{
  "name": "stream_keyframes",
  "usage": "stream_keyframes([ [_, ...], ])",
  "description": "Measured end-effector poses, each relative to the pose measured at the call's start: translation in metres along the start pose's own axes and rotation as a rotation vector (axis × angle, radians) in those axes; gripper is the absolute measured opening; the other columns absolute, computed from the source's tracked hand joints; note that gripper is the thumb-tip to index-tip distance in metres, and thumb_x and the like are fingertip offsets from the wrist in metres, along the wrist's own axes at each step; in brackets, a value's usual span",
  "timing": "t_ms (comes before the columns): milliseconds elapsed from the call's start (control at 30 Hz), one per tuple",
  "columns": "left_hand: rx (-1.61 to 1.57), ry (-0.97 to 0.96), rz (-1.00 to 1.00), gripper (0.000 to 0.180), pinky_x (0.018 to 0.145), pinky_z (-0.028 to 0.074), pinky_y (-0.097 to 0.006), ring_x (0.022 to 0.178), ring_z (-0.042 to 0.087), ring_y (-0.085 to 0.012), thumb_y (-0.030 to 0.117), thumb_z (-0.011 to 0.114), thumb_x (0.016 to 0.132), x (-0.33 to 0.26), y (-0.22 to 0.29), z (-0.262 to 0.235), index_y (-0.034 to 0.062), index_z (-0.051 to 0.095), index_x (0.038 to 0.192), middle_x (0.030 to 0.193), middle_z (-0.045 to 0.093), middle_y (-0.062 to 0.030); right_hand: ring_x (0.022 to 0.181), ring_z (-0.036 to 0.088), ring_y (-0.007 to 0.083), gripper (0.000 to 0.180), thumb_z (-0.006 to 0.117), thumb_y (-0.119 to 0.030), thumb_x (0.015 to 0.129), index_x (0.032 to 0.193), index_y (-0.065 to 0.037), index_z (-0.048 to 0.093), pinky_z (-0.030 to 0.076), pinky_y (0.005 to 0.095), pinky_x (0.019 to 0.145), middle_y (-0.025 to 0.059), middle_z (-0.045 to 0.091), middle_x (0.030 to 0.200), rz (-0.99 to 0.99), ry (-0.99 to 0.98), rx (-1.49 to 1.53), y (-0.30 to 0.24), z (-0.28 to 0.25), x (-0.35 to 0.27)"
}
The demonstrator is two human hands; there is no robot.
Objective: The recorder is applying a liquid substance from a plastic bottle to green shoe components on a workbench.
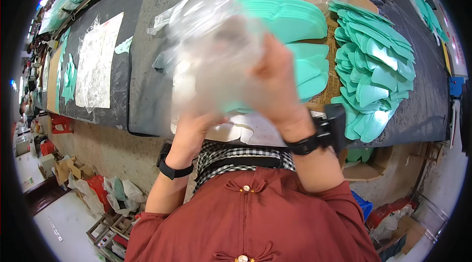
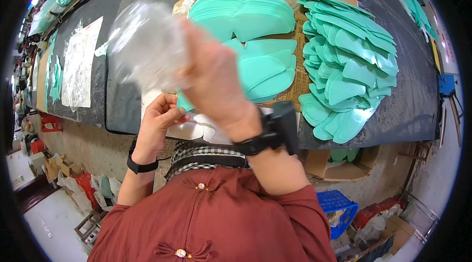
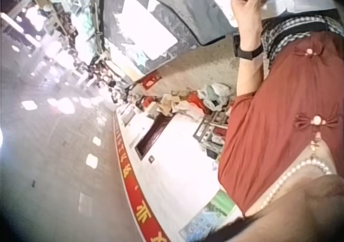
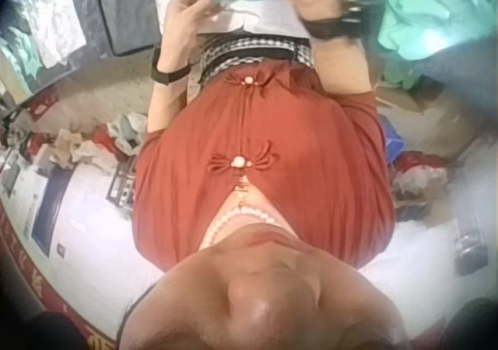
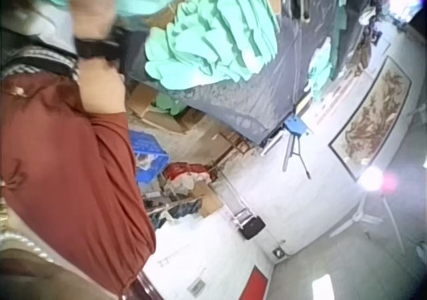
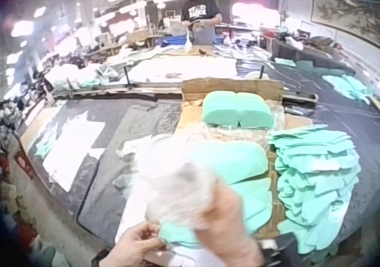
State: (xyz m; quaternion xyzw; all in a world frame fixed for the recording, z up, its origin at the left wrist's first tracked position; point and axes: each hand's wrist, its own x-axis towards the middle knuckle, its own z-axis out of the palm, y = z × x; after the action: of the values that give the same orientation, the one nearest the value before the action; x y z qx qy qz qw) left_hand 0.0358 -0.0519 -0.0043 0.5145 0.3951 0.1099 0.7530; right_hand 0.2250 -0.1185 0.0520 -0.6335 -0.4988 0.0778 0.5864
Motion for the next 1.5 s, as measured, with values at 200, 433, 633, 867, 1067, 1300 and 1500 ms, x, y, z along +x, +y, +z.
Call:
stream_keyframes([
  [200,0.084,-0.003,-0.03,0.015,0.069,0.052,-0.024,0.071,0.065,-0.012,0.009,0.066,0.088,0.0,0.023,0.013,0.0048,0.058,0.1,0.086,0.066,-0.0027,0.084,0.069,0.023,0.05,0.072,-0.01,0.08,0.124,0.003,0.053,0.054,0.0325,0.075,0.0163,0.068,0.096,0.006,0.265,-0.124,0.022,-0.076,0.005],
  [433,0.081,0.043,-0.059,0.014,0.063,0.052,-0.024,0.066,0.064,-0.0115,0.01,0.066,0.086,0.002,0.028,0.012,0.0057,0.058,0.097,0.082,0.066,-0.0047,0.098,0.063,0.0148,0.045,0.075,-0.015,0.081,0.118,0.003,0.057,0.051,0.0307,0.085,0.0109,0.066,0.108,0.072,0.151,0.042,0.011,-0.077,-0.042],
  [633,0.059,0.038,-0.06,0.015,0.063,0.054,-0.026,0.067,0.063,-0.011,0.011,0.064,0.086,0.001,0.026,0.017,0.0061,0.059,0.099,0.081,0.066,-0.0037,0.099,0.064,0.0203,0.041,0.07,-0.005,0.082,0.119,0.004,0.056,0.053,0.0336,0.082,0.0122,0.063,0.117,0.148,0.449,0.067,0.027,-0.119,-0.057],
  [867,0.1,0.11,0.006,0.025,0.068,0.047,-0.025,0.078,0.062,-0.0106,0.015,0.063,0.084,-0.002,0.024,0.025,0.0019,0.064,0.106,0.089,0.066,-0.0018,0.099,0.066,0.0327,0.07,0.071,-0.048,0.083,0.129,0.001,0.053,0.052,0.0397,0.083,0.0195,0.064,0.118,-0.151,0.095,-0.021,0.005,-0.076,-0.055],
  [1067,0.132,0.061,-0.116,0.02,0.068,0.055,-0.026,0.072,0.064,-0.0103,0.006,0.063,0.084,-0.001,0.026,0.024,0.0058,0.056,0.104,0.083,0.064,-0.002,0.097,0.066,0.0198,0.057,0.073,-0.019,0.083,0.129,0.006,0.05,0.054,0.031,0.083,0.0135,0.065,0.114,0.036,0.372,-0.081,0.03,-0.133,-0.037],
  [1300,0.234,0.022,-0.02,0.018,0.07,0.054,-0.028,0.072,0.064,-0.0125,0.006,0.063,0.085,0.0,0.024,0.022,0.0058,0.055,0.101,0.083,0.063,-0.0016,0.09,0.068,0.0252,0.052,0.077,-0.019,0.077,0.121,-0.002,0.055,0.054,0.0336,0.079,0.0117,0.067,0.102,-0.06,0.266,-0.039,0.008,-0.056,-0.02],
  [1500,0.193,0.021,-0.006,0.016,0.073,0.052,-0.028,0.074,0.064,-0.0133,0.007,0.064,0.088,-0.004,0.024,0.022,0.0053,0.056,0.102,0.083,0.063,-0.0022,0.096,0.067,0.0233,0.049,0.074,-0.01,0.08,0.124,-0.001,0.056,0.053,0.0324,0.085,0.0095,0.068,0.108,0.005,0.378,0.131,0.049,-0.099,-0.015],
])
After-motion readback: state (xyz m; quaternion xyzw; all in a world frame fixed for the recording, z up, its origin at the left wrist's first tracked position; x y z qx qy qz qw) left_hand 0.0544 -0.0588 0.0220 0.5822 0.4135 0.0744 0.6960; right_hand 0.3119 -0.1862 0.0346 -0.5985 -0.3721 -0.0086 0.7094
